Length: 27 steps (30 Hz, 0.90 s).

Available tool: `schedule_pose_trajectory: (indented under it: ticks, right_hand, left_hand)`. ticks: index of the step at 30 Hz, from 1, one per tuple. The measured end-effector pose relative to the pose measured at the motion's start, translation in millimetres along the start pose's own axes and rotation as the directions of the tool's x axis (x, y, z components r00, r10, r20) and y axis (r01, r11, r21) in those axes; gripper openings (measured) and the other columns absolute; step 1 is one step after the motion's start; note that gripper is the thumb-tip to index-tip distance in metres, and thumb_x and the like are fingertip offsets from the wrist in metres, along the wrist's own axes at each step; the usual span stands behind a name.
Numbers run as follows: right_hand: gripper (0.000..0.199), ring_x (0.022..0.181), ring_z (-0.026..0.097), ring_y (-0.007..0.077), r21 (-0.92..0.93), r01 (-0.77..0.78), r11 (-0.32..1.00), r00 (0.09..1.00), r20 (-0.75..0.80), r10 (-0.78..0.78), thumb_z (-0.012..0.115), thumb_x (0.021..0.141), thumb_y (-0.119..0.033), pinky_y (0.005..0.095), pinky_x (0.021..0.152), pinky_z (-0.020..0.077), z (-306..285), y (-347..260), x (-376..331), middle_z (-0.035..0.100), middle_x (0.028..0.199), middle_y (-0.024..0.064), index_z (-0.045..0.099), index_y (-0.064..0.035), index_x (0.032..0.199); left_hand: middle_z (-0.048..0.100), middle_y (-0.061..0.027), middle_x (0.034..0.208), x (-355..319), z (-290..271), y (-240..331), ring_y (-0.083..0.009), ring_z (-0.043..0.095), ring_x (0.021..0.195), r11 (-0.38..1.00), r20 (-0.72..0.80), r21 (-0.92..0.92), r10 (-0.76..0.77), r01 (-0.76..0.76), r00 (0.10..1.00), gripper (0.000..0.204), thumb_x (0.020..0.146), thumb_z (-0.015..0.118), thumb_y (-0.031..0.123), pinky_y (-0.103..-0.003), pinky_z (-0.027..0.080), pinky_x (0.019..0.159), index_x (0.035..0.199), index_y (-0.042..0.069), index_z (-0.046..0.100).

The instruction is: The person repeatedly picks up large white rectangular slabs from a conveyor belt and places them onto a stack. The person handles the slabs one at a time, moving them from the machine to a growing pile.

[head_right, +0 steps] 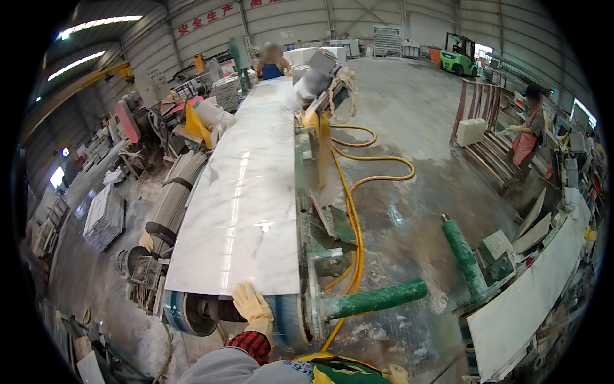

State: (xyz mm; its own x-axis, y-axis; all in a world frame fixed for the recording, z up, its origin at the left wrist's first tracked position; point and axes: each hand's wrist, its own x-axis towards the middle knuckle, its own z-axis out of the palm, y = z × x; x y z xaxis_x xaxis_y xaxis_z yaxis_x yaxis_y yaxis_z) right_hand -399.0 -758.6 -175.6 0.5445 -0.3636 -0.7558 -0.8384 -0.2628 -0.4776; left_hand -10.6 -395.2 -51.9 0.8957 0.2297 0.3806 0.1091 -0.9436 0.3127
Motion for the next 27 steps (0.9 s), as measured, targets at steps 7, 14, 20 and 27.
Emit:
schedule_pose_trajectory:
  ticks: [7, 14, 20, 27]
  right_hand:
    - [0.031, 0.073, 0.068, 0.0266, 0.822, -0.109, 0.559, 0.994, 0.089, 0.063, 0.061, 0.101, -0.024, 0.0372, 0.064, 0.0564, 62, 32, 68, 0.069, 0.091, 0.0162, 0.058, -0.0008, 0.121]
    - [0.021, 0.065, 0.061, 0.0168, 0.767, 0.434, 0.472, 0.887, -0.456, -0.073, 0.061, 0.102, -0.014, 0.0308, 0.056, 0.0503, 115, -110, 60, 0.069, 0.092, 0.0115, 0.062, 0.0036, 0.113]
    - [0.041, 0.115, 0.065, 0.0318, 0.151, 0.76, 0.632, 0.54, -0.688, -0.485, 0.062, 0.097, -0.011, 0.0364, 0.098, 0.0518, 139, -316, -29, 0.066, 0.125, 0.0236, 0.058, 0.0072, 0.134]
    - [0.051, 0.128, 0.052, 0.0491, -0.621, 0.679, 0.391, 0.229, -0.327, -0.917, 0.063, 0.092, -0.017, 0.0502, 0.113, 0.0389, 142, -428, -43, 0.056, 0.138, 0.0301, 0.055, 0.0066, 0.135]
  left_hand:
    - [0.045, -0.0202, 0.154, 2, 9, -21, -0.0478, 0.033, 0.143, 0.997, 0.012, -0.025, 0.075, -0.075, 0.997, 0.052, 0.097, 0.054, 0.032, -0.059, 0.023, 0.117, 0.145, 0.011, 0.053]
    - [0.058, -0.0202, 0.139, 32, -63, -116, -0.0416, 0.054, 0.123, 0.795, -0.071, -0.335, 0.513, -0.505, 0.855, 0.049, 0.091, 0.067, 0.033, -0.058, 0.037, 0.097, 0.133, 0.01, 0.061]
    - [0.053, -0.0225, 0.146, 134, -63, -243, -0.0438, 0.049, 0.134, 0.905, -0.07, -0.063, 0.416, -0.42, 0.907, 0.06, 0.089, 0.069, 0.032, -0.061, 0.032, 0.112, 0.143, 0.01, 0.056]
    - [0.052, -0.0147, 0.142, 219, -58, -321, -0.0333, 0.045, 0.132, 0.97, 0.128, 0.147, 0.177, -0.196, 0.976, 0.059, 0.086, 0.065, 0.042, -0.057, 0.034, 0.108, 0.136, 0.012, 0.058]
